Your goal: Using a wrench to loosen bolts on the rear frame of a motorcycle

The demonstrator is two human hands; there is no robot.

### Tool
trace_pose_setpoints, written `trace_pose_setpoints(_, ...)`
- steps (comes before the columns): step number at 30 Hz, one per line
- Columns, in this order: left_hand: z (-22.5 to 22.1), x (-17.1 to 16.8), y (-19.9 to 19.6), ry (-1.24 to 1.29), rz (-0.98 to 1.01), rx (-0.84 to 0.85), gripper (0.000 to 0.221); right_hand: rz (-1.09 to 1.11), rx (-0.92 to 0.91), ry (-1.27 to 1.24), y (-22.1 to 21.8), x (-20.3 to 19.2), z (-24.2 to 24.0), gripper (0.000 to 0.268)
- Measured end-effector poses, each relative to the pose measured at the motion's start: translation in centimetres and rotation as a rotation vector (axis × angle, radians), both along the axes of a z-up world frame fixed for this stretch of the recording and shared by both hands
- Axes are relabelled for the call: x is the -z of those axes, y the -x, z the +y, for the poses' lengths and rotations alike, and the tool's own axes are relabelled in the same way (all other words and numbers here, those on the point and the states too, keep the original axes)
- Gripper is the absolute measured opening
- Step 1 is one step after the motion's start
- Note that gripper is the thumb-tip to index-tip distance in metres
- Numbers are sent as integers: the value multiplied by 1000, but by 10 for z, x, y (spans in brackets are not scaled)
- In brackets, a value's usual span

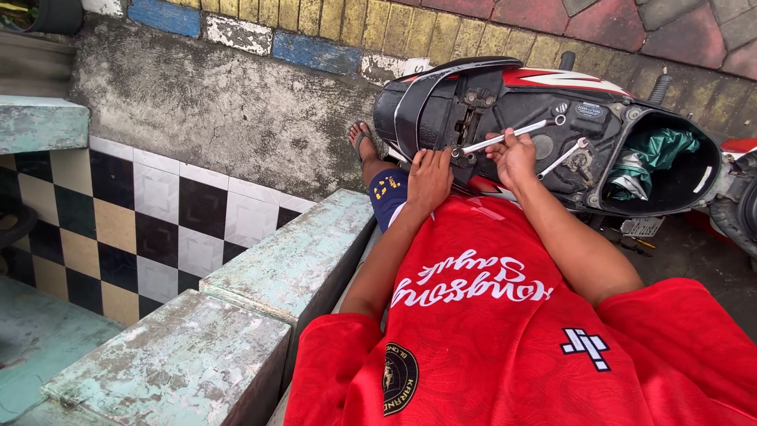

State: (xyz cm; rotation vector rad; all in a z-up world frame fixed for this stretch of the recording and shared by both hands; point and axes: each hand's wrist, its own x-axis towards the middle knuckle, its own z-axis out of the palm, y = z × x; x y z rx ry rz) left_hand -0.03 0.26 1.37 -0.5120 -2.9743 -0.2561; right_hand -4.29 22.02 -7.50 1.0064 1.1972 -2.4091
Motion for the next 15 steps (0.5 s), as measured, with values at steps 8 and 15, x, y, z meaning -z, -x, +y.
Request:
trace_pose_setpoints(8, 0, 1, 1, -1, -4, 1, 46, 8, -40, -27, 2, 2, -1, 11)
trace_pose_setpoints(15, -1, 0, 0, -17, 14, 0, 45, 109, -283, -305, 55, -30, -25, 18)
